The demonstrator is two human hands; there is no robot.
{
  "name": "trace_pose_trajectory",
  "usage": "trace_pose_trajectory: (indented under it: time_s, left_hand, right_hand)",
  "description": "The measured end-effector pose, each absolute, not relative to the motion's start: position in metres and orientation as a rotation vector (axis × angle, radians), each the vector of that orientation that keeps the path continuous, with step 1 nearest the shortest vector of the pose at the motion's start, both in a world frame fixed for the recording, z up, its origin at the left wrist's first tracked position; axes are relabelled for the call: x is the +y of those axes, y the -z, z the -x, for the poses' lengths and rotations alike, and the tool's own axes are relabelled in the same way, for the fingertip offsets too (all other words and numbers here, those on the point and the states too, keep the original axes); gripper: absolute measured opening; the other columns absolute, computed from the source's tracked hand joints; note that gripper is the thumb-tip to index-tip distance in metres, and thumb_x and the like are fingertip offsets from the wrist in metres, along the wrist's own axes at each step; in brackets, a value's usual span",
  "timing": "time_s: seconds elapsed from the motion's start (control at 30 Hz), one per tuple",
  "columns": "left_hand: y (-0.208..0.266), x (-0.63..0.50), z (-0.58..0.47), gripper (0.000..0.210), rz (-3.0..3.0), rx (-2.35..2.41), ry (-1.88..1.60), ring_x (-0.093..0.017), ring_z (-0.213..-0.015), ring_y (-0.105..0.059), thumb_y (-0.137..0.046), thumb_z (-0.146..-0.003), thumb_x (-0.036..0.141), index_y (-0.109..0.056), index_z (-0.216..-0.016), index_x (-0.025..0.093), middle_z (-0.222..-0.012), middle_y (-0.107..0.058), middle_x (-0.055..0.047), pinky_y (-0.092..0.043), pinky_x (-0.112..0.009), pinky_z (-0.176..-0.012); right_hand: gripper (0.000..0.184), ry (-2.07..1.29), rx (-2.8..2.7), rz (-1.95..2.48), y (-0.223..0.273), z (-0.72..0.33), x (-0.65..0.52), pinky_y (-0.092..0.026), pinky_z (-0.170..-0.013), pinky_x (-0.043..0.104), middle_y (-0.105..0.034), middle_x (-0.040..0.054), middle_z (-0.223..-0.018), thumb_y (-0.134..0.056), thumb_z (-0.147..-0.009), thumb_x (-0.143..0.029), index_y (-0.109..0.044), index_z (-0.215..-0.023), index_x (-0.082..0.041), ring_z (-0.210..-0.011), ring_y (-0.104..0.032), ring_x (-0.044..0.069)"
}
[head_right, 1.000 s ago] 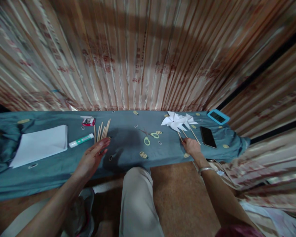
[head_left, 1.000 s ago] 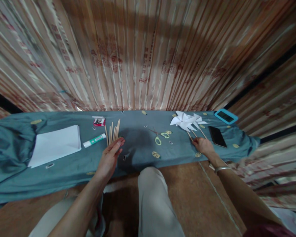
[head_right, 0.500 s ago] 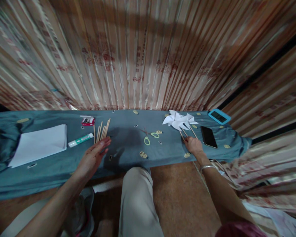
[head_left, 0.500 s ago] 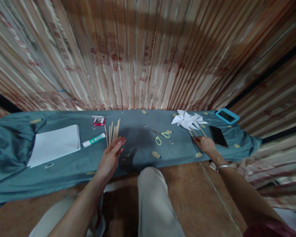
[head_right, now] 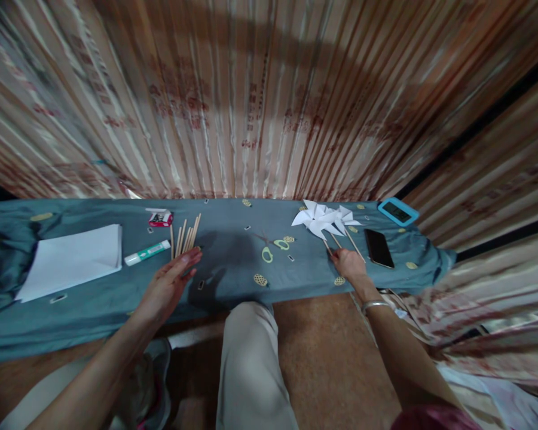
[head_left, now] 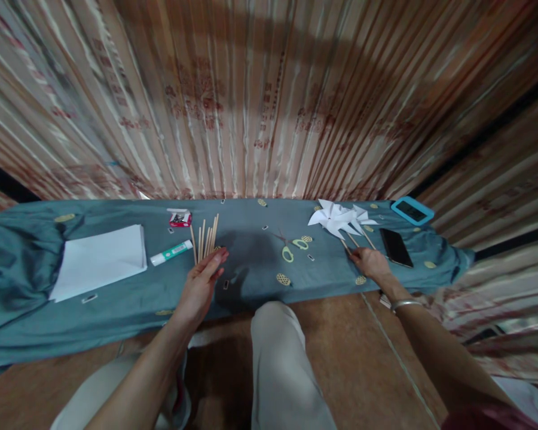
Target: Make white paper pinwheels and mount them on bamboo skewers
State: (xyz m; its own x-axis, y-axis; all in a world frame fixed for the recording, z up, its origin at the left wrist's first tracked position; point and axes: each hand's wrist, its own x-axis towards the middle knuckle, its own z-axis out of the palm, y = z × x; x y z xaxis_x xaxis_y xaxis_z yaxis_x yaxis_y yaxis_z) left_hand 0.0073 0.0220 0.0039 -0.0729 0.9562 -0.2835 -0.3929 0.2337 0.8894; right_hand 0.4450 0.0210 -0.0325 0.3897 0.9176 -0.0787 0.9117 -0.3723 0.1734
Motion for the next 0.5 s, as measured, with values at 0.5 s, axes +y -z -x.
trace_pose_trajectory:
  time_s: [0.5]
  left_hand:
    - [0.003, 0.023, 0.013, 0.056, -0.680, 1.178, -1.262, -0.029, -0.124, -0.055, -0.085, -0.049, 0.053, -0.075, -0.090, 0.018, -0.120, -0.070, -0.013, -0.044, -0.029, -0.086]
  right_hand:
    - [0.029, -0.043, 1.579, -2.497, 0.031, -0.441, 0.022, -0.049, -0.075, 0.032, -0.075, 0.0163, -0.097, -0.049, -0.092, -0.033, -0.072, -0.100, -0.018, -0.096, -0.070, 0.030]
